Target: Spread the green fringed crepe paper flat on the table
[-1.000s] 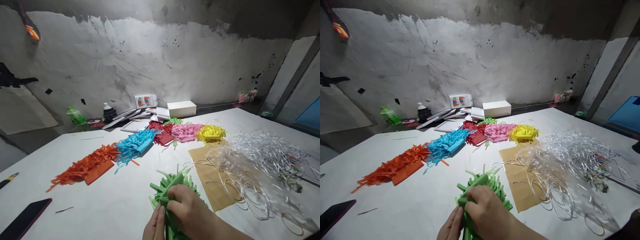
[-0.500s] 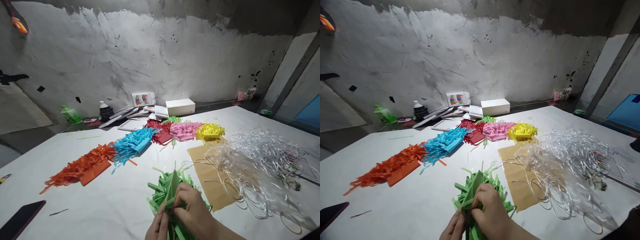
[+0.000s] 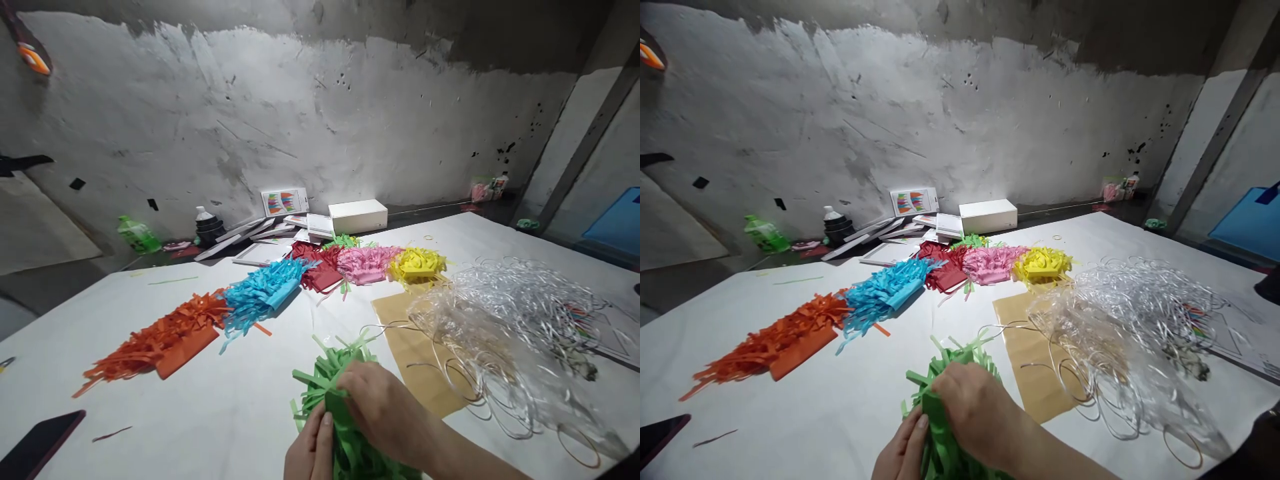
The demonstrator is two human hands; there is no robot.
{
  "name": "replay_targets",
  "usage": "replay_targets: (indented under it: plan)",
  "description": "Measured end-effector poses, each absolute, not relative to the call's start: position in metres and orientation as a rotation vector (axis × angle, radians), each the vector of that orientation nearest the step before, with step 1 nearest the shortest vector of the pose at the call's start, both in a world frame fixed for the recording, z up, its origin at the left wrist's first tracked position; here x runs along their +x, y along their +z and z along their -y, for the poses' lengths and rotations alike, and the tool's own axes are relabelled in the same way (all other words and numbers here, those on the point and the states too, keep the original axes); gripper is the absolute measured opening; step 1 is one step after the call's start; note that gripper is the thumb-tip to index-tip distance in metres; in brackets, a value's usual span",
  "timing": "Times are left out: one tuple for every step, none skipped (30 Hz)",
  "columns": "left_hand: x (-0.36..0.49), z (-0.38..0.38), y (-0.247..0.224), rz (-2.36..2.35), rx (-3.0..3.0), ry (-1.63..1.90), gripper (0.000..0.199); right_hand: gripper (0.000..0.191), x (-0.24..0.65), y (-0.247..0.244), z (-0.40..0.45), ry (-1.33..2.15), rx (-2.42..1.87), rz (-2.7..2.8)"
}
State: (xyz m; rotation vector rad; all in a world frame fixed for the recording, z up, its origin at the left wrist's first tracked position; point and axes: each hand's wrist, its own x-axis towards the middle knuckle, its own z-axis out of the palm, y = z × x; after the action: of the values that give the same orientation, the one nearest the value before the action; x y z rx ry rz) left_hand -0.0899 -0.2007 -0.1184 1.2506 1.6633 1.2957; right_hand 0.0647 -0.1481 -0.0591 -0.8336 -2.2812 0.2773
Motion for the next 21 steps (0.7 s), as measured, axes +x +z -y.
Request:
replay_targets:
  plan:
    - [-0.088,0.199,-0.119,-1.661,1.316,1.299,0.051,0.028,0.062,-0.060,0.149,0.101,-0.856,2.366]
    - [-0.087,0.197,-0.119,-1.657,1.391,1.294,0.051,0.033,0.060,-0.061,0.150,-0.033,-0.890,2.436]
    - [-0.088,0.194,-0.120,-1.650,1.474,1.270,0.051,0.035,0.059,-0.062,0.150,-0.117,-0.928,2.495]
    - [-0.090,0.191,-0.121,-1.644,1.559,1.227,0.051,0.033,0.059,-0.062,0.149,-0.153,-0.958,2.544]
    - [-0.094,0.188,-0.122,-1.644,1.645,1.178,0.048,0.028,0.059,-0.062,0.148,-0.130,-0.978,2.581]
    - [-0.099,0.185,-0.122,-1.641,1.745,1.137,0.043,0.024,0.062,-0.060,0.145,-0.037,-0.993,2.596]
    - [-0.105,0.182,-0.122,-1.632,1.874,1.119,0.035,0.022,0.065,-0.058,0.143,0.140,-1.013,2.569]
    - [-0.110,0.179,-0.121,-1.612,2.025,1.124,0.027,0.022,0.068,-0.056,0.140,0.359,-1.035,2.496]
    - [-0.116,0.176,-0.120,-1.579,2.182,1.147,0.021,0.023,0.072,-0.054,0.137,0.579,-1.058,2.389]
    - [-0.120,0.173,-0.119,-1.541,2.323,1.180,0.019,0.025,0.076,-0.052,0.134,0.767,-1.081,2.270]
    - [-0.122,0.171,-0.118,-1.499,2.428,1.207,0.022,0.025,0.078,-0.050,0.130,0.909,-1.109,2.161]
    - [-0.124,0.170,-0.117,-1.483,2.488,1.235,0.027,0.026,0.081,-0.049,0.127,1.004,-1.144,2.076]
    - [-0.124,0.169,-0.116,-1.494,2.526,1.264,0.032,0.025,0.082,-0.050,0.124,1.067,-1.183,2.016]
    - [-0.123,0.169,-0.116,-1.525,2.568,1.291,0.036,0.025,0.082,-0.051,0.121,1.120,-1.223,1.966]
    - [-0.121,0.170,-0.116,-1.564,2.634,1.327,0.039,0.025,0.082,-0.053,0.119,1.187,-1.257,1.907]
    - [-0.119,0.170,-0.116,-1.597,2.717,1.365,0.040,0.026,0.082,-0.055,0.118,1.253,-1.283,1.850]
    - [-0.117,0.170,-0.116,-1.609,2.811,1.394,0.039,0.026,0.081,-0.058,0.118,1.308,-1.298,1.801]
    - [-0.115,0.171,-0.115,-1.589,2.913,1.403,0.037,0.026,0.081,-0.061,0.118,1.351,-1.304,1.762]
    - [-0.113,0.170,-0.113,-1.557,2.997,1.386,0.036,0.025,0.080,-0.063,0.119,1.379,-1.302,1.733]
    - [-0.112,0.169,-0.112,-1.528,3.063,1.353,0.035,0.024,0.080,-0.064,0.120,1.391,-1.297,1.714]
    - [-0.110,0.168,-0.110,-1.515,3.103,1.306,0.031,0.023,0.080,-0.065,0.121,1.388,-1.289,1.702]
